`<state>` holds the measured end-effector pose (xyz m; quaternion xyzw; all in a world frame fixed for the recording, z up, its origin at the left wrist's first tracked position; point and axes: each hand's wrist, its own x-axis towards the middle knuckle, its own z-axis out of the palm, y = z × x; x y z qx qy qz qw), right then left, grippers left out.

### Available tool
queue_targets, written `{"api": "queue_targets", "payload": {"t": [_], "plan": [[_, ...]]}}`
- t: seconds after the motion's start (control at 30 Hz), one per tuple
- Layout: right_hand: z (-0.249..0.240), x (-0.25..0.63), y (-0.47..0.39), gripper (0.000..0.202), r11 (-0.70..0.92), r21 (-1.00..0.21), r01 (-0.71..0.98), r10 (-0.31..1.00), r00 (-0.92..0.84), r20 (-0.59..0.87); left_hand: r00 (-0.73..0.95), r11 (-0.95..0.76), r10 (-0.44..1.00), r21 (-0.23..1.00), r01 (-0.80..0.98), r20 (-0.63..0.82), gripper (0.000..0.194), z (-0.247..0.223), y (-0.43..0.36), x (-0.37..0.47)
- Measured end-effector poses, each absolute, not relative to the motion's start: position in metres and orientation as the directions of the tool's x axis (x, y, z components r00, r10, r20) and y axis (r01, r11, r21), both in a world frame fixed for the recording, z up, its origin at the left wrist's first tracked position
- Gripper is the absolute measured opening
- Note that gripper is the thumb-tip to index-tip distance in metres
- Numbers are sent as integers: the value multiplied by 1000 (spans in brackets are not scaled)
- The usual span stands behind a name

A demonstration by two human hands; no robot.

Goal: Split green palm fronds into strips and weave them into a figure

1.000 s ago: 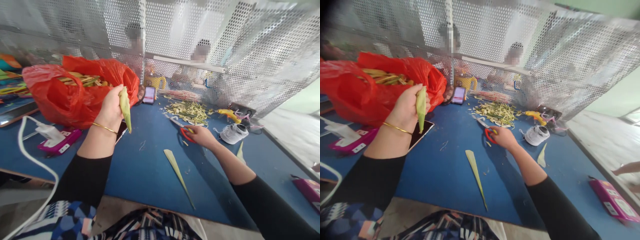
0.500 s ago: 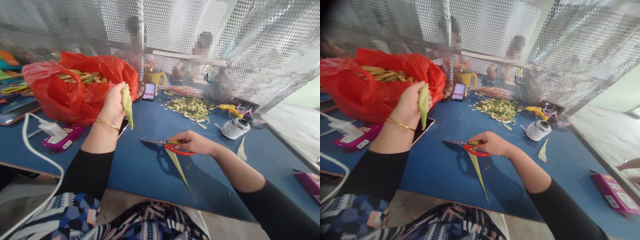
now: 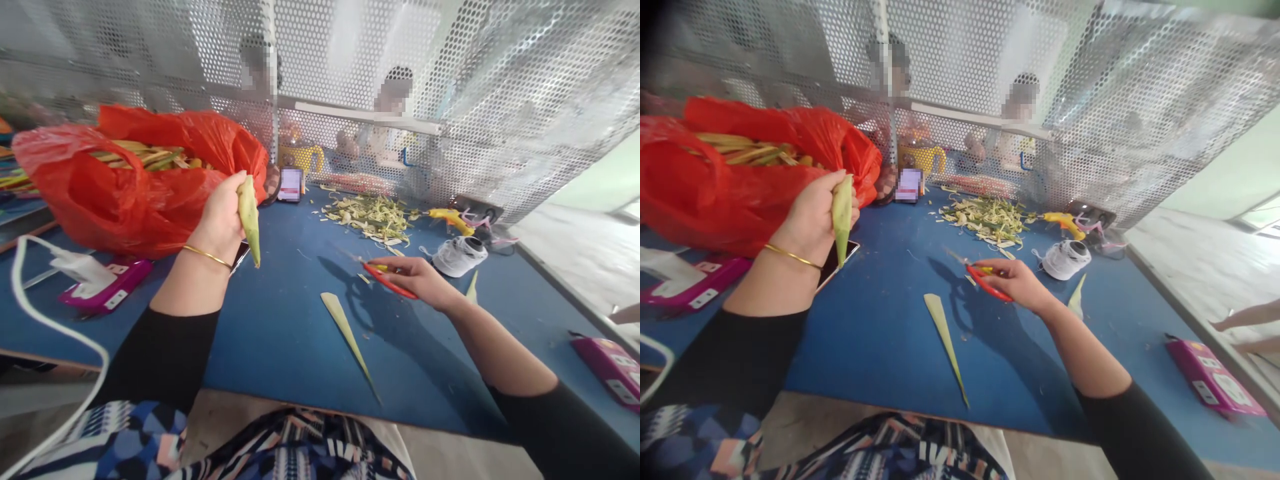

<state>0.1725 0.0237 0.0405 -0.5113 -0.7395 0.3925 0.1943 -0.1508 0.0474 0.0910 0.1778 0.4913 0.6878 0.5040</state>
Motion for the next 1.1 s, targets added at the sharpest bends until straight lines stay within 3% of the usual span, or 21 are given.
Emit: {"api": "queue_targets", "payload": {"t": [0.13, 0.2, 0.37, 0.43, 0.53, 0.6, 0.77, 0.83, 0.93, 1.03, 1.1], "plan": [[40, 149, 12, 45, 326, -705, 631, 787, -593, -167, -411, 26, 879, 886, -463, -241, 31, 92, 44, -141], [37, 134, 21, 43, 367, -645, 670, 799, -583, -150, -403, 55, 878, 893, -446, -256, 33, 92, 43, -139], [36, 142, 58, 37, 166, -489, 856, 984, -173, 31, -416, 70, 870, 902, -427, -264, 32, 91, 44, -137], [38, 164, 59, 42, 130, -506, 853, 991, -128, 40, -398, 86, 877, 901, -424, -271, 31, 91, 44, -137], [41, 202, 36, 57, 156, -719, 678, 962, -268, -44, -368, 81, 895, 903, -422, -252, 32, 92, 42, -137], [43, 223, 13, 66, 120, -797, 592, 917, -374, -140, -359, 65, 904, 904, -423, -233, 32, 92, 40, -136], [44, 246, -16, 60, 10, -775, 632, 814, -455, -361, -345, 92, 908, 918, -385, -236, 33, 89, 38, -130], [40, 243, -7, 59, 21, -761, 648, 862, -398, -315, -341, 102, 910, 923, -371, -237, 35, 87, 40, -125], [32, 229, 22, 47, 97, -710, 698, 963, -247, -111, -319, 159, 899, 903, -398, -299, 37, 86, 40, -115], [26, 211, 54, 34, -2, -710, 704, 1000, -4, -6, -291, 210, 890, 883, -420, -350, 36, 85, 39, -106], [24, 202, 70, 30, -44, -744, 667, 998, 57, -8, -289, 217, 889, 882, -418, -356, 34, 83, 39, -102]]}}
